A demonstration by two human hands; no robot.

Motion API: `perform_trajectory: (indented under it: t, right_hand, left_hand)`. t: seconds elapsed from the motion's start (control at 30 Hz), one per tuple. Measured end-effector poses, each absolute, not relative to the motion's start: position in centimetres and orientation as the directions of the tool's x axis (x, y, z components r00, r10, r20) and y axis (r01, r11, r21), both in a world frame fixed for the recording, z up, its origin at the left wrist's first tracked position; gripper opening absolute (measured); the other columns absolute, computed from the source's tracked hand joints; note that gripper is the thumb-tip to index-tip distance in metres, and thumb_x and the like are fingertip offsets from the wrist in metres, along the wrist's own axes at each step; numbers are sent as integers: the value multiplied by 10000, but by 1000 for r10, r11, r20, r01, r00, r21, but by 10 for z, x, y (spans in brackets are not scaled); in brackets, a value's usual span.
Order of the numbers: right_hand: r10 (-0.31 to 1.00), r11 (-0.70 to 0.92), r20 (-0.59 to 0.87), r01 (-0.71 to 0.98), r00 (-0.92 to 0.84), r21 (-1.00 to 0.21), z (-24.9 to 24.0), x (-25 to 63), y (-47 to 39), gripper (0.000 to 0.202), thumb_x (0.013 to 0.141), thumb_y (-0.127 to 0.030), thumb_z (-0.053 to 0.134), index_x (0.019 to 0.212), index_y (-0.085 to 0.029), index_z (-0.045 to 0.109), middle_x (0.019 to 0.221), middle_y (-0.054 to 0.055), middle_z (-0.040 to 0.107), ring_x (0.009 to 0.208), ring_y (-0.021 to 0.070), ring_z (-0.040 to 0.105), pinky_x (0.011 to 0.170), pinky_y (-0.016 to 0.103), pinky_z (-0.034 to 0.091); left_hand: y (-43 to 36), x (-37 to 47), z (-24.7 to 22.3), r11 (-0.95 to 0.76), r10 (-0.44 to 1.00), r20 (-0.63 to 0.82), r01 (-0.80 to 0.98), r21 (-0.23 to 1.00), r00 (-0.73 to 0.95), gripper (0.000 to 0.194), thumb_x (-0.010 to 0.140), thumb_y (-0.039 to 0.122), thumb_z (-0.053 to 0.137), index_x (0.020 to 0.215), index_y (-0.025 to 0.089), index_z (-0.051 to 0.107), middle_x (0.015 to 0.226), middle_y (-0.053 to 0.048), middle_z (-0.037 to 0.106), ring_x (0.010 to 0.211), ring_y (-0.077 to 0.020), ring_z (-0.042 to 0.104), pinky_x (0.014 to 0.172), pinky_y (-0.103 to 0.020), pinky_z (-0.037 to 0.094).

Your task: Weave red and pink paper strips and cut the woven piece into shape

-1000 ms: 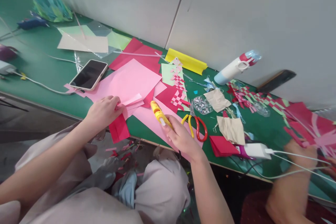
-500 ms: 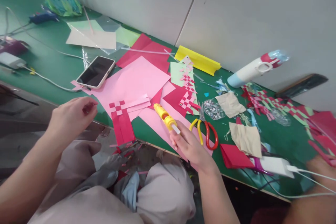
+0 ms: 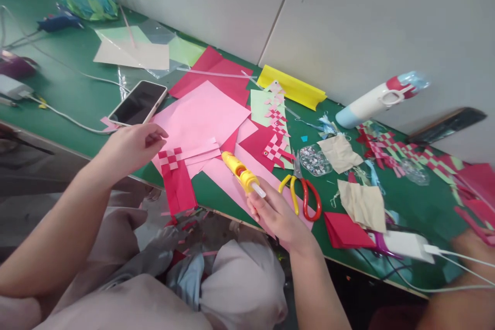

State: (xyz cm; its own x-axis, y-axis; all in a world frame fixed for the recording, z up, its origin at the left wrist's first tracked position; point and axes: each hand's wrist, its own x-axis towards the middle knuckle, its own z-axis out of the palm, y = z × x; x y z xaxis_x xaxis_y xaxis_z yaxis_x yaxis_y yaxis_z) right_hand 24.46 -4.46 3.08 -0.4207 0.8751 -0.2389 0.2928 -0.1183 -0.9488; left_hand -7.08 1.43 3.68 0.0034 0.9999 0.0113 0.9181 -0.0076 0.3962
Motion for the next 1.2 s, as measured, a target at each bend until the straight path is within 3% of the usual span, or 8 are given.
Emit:
perform_trajectory:
  t: [0.2,0.4,0.67,0.83,1.2]
  right_hand:
    - [872,-99,-222,288,-436,-953,25,249,-44,307,959,-482,419,851,-204,490,657,-16,482,551,105,442,512,264,382]
    - [867,-123,-248,296,-433,-947,26,251,-47,333,939,-529,429,900,-204,490,643,-20,472,547,108,430,481,261,343]
    - [863,-142,-254,272,-437,-952,22,256,-50,301,951,-496,428,918,-204,493,652,-19,469,570,110,437,494,260,336]
    - [847,-172,-280,266,-451,-949,20,257,-51,306,955,-496,415,897,-204,484,666,-18,459,578,112,426,510,264,339]
    - [791,-230,-318,228,-523,-946,31,232,-37,343,949,-491,440,1038,-176,542,789,9,490,626,107,437,594,276,374]
  left_hand:
    - [12,-47,29,-65,993,-59,907,416,98,147,780,221,560,889,173,646,834,-54,679,744,-185,618,633,-271,425]
    - [8,-27,5,-107,994,15,953,283,107,228,845,328,528,958,143,599,920,-112,641,820,-242,607,695,-332,437]
    - [8,-21,2,-69,997,47,979,194,61,210,868,259,426,942,155,591,883,-110,642,813,-251,609,685,-338,424]
    - [3,-22,9,-42,997,66,969,242,26,219,882,274,408,923,171,597,904,-98,668,777,-231,622,614,-313,392]
    - [-11,-41,14,234,969,-20,893,385,-245,236,835,409,468,779,217,594,774,-68,711,700,-235,648,559,-299,378]
